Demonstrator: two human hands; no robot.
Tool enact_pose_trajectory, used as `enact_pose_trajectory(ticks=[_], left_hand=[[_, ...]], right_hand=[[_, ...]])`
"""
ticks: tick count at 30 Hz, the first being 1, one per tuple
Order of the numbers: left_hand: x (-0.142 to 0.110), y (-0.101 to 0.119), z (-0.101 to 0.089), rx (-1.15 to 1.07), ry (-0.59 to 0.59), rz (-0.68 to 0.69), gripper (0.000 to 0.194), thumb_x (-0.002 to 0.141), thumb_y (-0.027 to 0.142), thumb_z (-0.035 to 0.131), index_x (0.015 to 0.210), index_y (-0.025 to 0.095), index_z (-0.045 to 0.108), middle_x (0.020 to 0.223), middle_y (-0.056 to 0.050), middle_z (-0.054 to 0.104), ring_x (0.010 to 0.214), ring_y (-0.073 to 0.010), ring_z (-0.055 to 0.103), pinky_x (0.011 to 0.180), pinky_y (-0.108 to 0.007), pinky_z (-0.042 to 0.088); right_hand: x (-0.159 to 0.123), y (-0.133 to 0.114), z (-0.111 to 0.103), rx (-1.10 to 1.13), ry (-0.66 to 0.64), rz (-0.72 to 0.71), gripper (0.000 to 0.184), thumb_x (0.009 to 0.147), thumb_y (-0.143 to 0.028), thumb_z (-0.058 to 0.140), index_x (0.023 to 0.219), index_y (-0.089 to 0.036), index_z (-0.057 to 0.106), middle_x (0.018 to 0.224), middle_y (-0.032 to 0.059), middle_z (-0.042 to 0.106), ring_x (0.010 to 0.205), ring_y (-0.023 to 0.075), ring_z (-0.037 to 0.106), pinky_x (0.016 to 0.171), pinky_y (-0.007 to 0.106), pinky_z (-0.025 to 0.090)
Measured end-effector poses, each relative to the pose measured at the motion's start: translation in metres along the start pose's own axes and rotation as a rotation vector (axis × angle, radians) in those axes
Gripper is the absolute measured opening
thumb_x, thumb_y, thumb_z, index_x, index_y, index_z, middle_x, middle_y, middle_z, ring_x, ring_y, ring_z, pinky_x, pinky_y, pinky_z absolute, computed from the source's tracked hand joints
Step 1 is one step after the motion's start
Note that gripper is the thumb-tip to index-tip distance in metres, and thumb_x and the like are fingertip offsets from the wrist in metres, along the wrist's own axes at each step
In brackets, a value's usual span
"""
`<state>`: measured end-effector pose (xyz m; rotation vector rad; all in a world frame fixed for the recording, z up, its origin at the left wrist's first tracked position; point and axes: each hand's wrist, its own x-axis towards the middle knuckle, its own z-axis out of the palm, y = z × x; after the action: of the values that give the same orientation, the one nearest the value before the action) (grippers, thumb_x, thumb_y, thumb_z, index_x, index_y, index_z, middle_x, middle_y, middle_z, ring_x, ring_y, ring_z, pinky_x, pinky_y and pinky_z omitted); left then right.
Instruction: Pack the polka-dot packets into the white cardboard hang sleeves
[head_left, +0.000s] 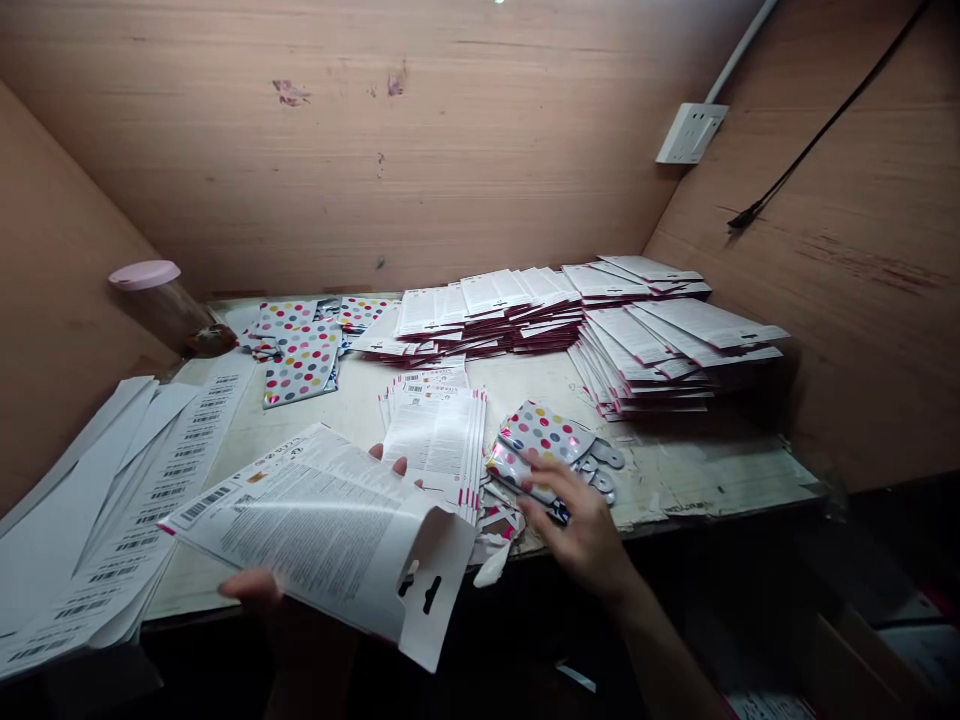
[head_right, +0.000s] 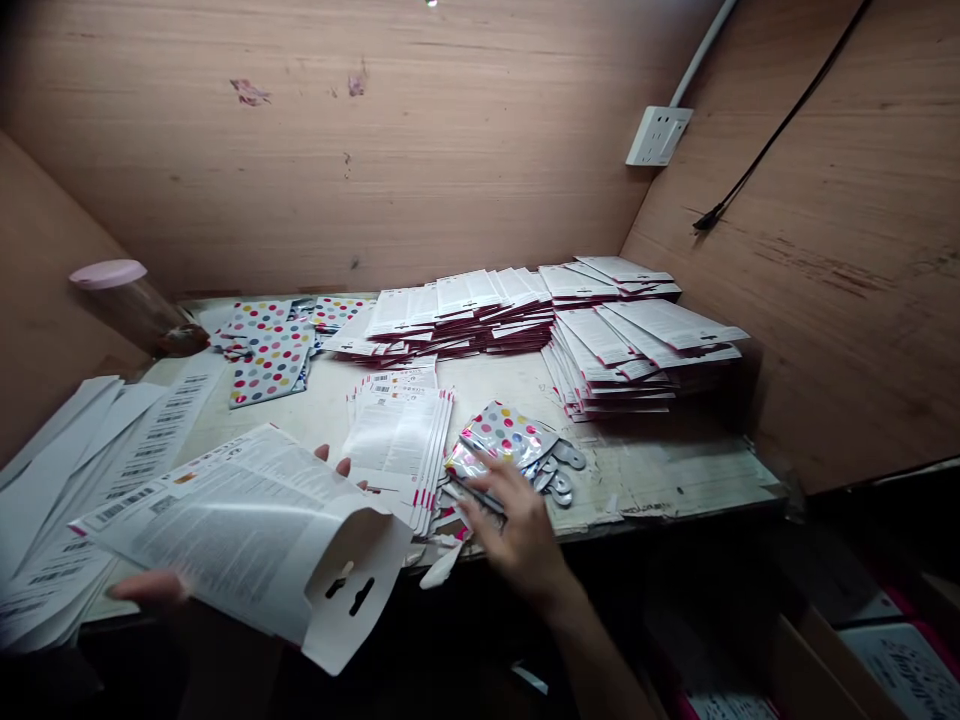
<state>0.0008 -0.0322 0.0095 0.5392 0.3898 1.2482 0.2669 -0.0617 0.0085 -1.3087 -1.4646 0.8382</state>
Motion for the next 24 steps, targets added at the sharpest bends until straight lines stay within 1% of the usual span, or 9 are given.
enact_pose_trajectory(ticks=[1, 3, 5, 7, 10, 12, 15, 17, 24], left_hand=[[-0.003, 0.002, 0.002, -0.014, 0.015, 0.014, 0.109, 0.056, 0.087, 0.058, 0.145, 0.03, 0.035, 0.147, -0.01, 0.046, 0.14, -0.0432, 0.03, 0.111, -0.064, 0.027], [-0.006, 0.001, 0.011, -0.036, 0.059, 0.031, 0.101, 0.064, 0.085, 0.053, 0.146, 0.029, 0.034, 0.145, -0.011, 0.048, 0.138, -0.0425, 0.033, 0.11, -0.064, 0.028], [-0.007, -0.002, 0.021, -0.056, 0.104, 0.04, 0.094, 0.07, 0.084, 0.047, 0.145, 0.029, 0.036, 0.142, -0.011, 0.052, 0.137, -0.0421, 0.036, 0.109, -0.064, 0.031], [-0.005, -0.006, 0.03, -0.059, 0.147, 0.052, 0.088, 0.075, 0.082, 0.041, 0.145, 0.028, 0.037, 0.14, -0.011, 0.054, 0.136, -0.041, 0.037, 0.108, -0.063, 0.033], [0.0, -0.006, 0.036, -0.054, 0.198, 0.094, 0.085, 0.077, 0.082, 0.039, 0.145, 0.03, 0.037, 0.14, -0.009, 0.055, 0.137, -0.0393, 0.037, 0.109, -0.06, 0.033], [0.002, -0.003, 0.033, -0.062, 0.213, 0.114, 0.084, 0.077, 0.081, 0.039, 0.145, 0.032, 0.036, 0.141, -0.007, 0.054, 0.138, -0.0378, 0.037, 0.111, -0.059, 0.032], [0.003, -0.001, 0.026, -0.069, 0.174, 0.1, 0.085, 0.077, 0.082, 0.037, 0.146, 0.032, 0.035, 0.144, -0.007, 0.051, 0.139, -0.0368, 0.035, 0.113, -0.057, 0.029], [0.002, -0.003, 0.023, -0.055, 0.138, 0.072, 0.091, 0.074, 0.085, 0.036, 0.146, 0.03, 0.036, 0.145, -0.007, 0.049, 0.14, -0.0378, 0.033, 0.113, -0.056, 0.028], [-0.005, -0.011, 0.028, -0.06, 0.099, 0.032, 0.101, 0.069, 0.09, 0.035, 0.149, 0.029, 0.029, 0.15, -0.009, 0.043, 0.141, -0.0379, 0.029, 0.115, -0.057, 0.022]], right_hand=[[0.014, 0.016, -0.01, -0.269, 0.08, -0.072, 0.034, 0.082, -0.035, 0.062, 0.11, -0.015, 0.066, 0.14, 0.0185, 0.05, 0.135, 0.0346, 0.04, 0.113, 0.056, 0.028], [0.04, 0.046, -0.022, -0.645, 0.05, -0.138, 0.053, 0.076, -0.027, 0.063, 0.126, -0.009, 0.058, 0.149, 0.0208, 0.039, 0.141, 0.0366, 0.028, 0.116, 0.057, 0.024], [0.058, 0.068, -0.025, -0.82, -0.03, -0.142, 0.062, 0.073, -0.018, 0.06, 0.132, -0.003, 0.052, 0.145, 0.0231, 0.043, 0.137, 0.037, 0.037, 0.112, 0.054, 0.034], [0.064, 0.074, -0.024, -0.87, -0.019, -0.138, 0.056, 0.075, -0.009, 0.052, 0.13, -0.002, 0.054, 0.136, 0.0239, 0.053, 0.129, 0.0362, 0.048, 0.107, 0.053, 0.042], [0.049, 0.05, -0.025, -0.826, 0.059, -0.21, 0.053, 0.082, -0.002, 0.036, 0.131, -0.006, 0.054, 0.134, 0.0208, 0.056, 0.127, 0.0303, 0.052, 0.106, 0.05, 0.044], [0.026, 0.02, -0.026, -0.671, 0.071, -0.388, 0.053, 0.087, -0.003, 0.034, 0.138, -0.011, 0.047, 0.138, 0.0159, 0.054, 0.129, 0.025, 0.051, 0.107, 0.044, 0.045], [-0.008, -0.024, -0.02, -0.476, -0.082, -0.696, 0.053, 0.092, -0.009, 0.039, 0.145, -0.014, 0.037, 0.14, 0.0127, 0.052, 0.131, 0.0229, 0.048, 0.104, 0.038, 0.049], [-0.022, -0.043, -0.008, -0.581, -0.183, -0.814, 0.051, 0.093, -0.008, 0.039, 0.143, -0.009, 0.039, 0.139, 0.0153, 0.053, 0.134, 0.026, 0.044, 0.104, 0.041, 0.049], [-0.028, -0.057, 0.041, -0.917, -0.093, -0.796, 0.046, 0.088, 0.002, 0.033, 0.129, 0.004, 0.052, 0.13, 0.0261, 0.056, 0.129, 0.0326, 0.049, 0.096, 0.044, 0.055]])
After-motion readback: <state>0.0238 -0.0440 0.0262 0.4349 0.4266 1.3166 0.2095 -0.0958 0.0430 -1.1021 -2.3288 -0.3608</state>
